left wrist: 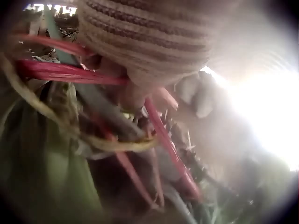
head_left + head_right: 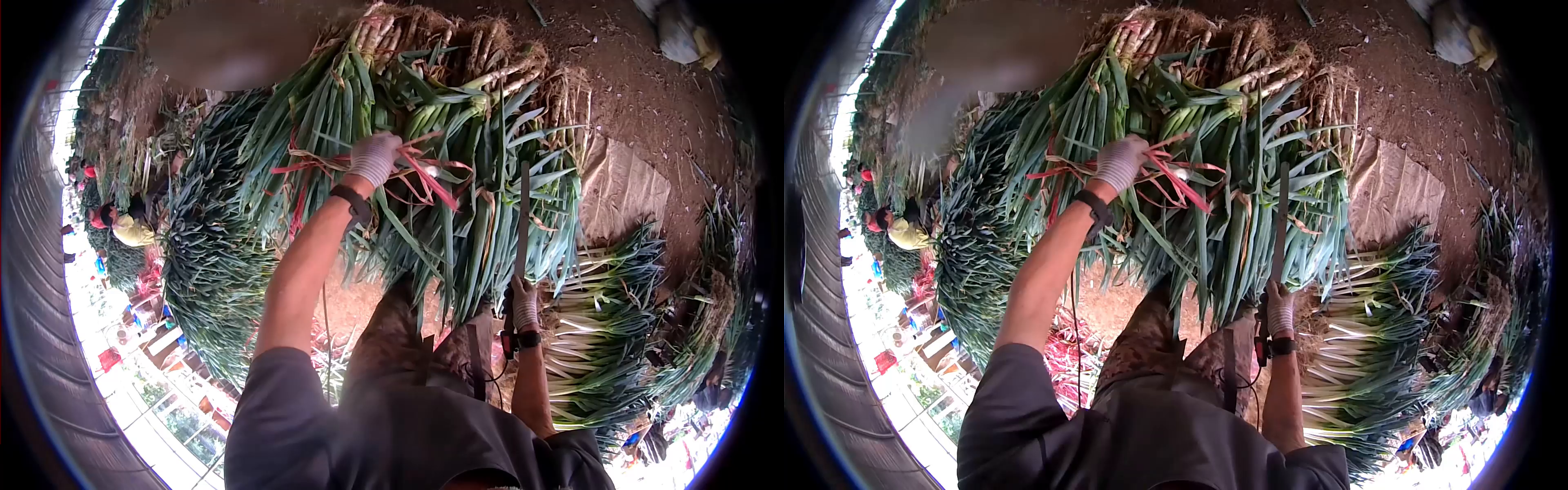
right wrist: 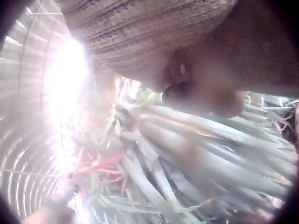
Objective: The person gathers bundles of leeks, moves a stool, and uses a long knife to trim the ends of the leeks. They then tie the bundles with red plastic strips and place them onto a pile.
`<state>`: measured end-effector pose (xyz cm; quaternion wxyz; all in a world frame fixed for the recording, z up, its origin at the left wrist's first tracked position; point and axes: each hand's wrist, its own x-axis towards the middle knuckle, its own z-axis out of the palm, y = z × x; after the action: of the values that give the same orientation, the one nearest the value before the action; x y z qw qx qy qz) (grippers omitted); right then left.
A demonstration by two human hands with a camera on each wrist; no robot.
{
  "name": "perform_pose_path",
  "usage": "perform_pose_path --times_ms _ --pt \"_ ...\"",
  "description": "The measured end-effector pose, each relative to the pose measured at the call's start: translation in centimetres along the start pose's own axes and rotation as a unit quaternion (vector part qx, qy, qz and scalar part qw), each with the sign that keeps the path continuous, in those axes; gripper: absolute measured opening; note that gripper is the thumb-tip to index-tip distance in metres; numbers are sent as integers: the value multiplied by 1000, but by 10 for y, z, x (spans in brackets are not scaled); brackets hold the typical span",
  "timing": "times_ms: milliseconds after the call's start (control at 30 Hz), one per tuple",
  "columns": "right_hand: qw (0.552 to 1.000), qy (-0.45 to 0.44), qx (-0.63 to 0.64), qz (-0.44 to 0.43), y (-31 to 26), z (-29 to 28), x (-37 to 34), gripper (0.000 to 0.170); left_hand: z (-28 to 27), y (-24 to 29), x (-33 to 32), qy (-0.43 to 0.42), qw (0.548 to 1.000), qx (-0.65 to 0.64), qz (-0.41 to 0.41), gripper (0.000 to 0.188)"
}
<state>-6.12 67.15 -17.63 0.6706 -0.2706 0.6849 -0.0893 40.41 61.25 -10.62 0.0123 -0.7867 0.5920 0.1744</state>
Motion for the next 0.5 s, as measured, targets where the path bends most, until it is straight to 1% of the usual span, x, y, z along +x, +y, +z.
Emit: perform_pose_path --times_ms 67,100,167,233,300,367,400,467,500 --pt "1000 -2 7 3 4 -3 1 27 -20 6 -12 99 985 -137 -38 18" --pt "1000 -5 14 3 7 -4 4 27 -35 7 -18 86 983 -158 -33 17" --pt "1000 -6 10 0 9 -9 8 26 -72 4 -35 62 978 -199 -26 21" --pt "1000 -2 -9 -4 9 -11 9 26 -126 7 -56 88 976 -198 -6 31" --pt "1000 -1 -6 4 1 -10 4 26 -191 3 -78 172 939 -296 37 38" --pt "1000 -2 -5 13 -5 -10 1 26 -261 16 -98 259 909 -328 3 40" --pt "1000 -16 0 -2 -7 -9 1 27 -273 9 -102 256 917 -304 28 41" --pt "998 -16 -29 -56 0 -9 15 27 -284 -5 -100 246 930 -262 80 42" --pt "996 -16 -45 -80 6 -10 23 27 -261 -6 -93 224 951 -213 6 39"
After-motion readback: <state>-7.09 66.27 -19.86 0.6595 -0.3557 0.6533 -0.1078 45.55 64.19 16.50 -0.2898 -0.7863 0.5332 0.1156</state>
